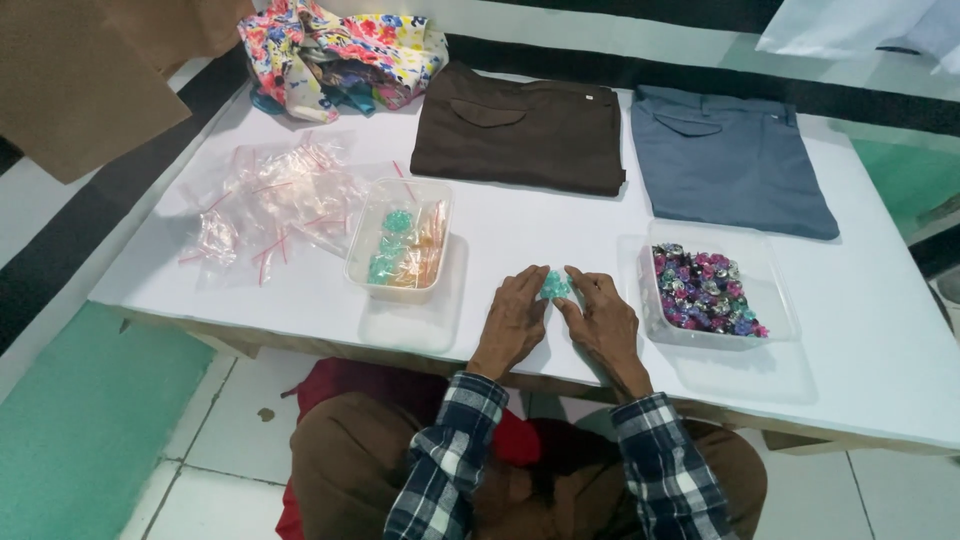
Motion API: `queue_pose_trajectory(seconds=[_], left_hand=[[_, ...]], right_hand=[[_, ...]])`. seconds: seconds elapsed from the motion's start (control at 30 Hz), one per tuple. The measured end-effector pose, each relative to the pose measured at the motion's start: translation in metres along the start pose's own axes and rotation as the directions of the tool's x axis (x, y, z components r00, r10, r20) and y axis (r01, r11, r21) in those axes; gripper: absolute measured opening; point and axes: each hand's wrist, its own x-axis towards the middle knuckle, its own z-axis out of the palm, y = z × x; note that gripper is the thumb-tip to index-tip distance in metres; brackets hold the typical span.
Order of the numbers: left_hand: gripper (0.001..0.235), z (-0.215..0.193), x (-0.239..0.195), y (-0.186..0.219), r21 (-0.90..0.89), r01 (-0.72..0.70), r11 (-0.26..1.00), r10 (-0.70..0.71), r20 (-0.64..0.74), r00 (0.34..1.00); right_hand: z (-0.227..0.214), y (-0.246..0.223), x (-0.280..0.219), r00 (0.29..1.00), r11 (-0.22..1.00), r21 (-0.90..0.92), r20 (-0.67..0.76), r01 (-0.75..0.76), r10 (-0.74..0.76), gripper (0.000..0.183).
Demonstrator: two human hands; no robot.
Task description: Picking small decorative items like buttons or beads from containers and placing them into small plastic bags.
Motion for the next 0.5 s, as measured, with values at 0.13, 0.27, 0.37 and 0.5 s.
queue_pose_trajectory(seconds=[0.13, 0.27, 0.37, 0.5], left_hand=[[0.047, 0.002, -0.002, -0.003, -0.076, 0.005, 0.997, -0.007, -0.026, 1.0], [0.044, 0.008, 0.005, -0.015, -0.113, -0.016, 0.994, 0.012, -0.03, 0.999], [0.043, 0.006, 0.002, -0.012, -0.13, -0.027, 0.991, 0.021, -0.044, 0.999], [0.042, 0.013, 0.008, -0.018, -0.143, -0.029, 0.989, 0.02, -0.059, 0.998]], right_hand=[[0.001, 0.0, 0.001, 0.998, 0.998, 0.018, 0.03, -0.06, 0.059, 0.056], [-0.001, -0.001, 0.005, 0.996, 0.996, 0.048, 0.046, -0.08, 0.078, 0.055], [-0.001, -0.001, 0.004, 0.992, 0.991, 0.068, 0.064, -0.118, 0.113, 0.06], [-0.005, -0.008, 0.005, 0.987, 0.985, 0.089, 0.075, -0.148, 0.142, 0.062]])
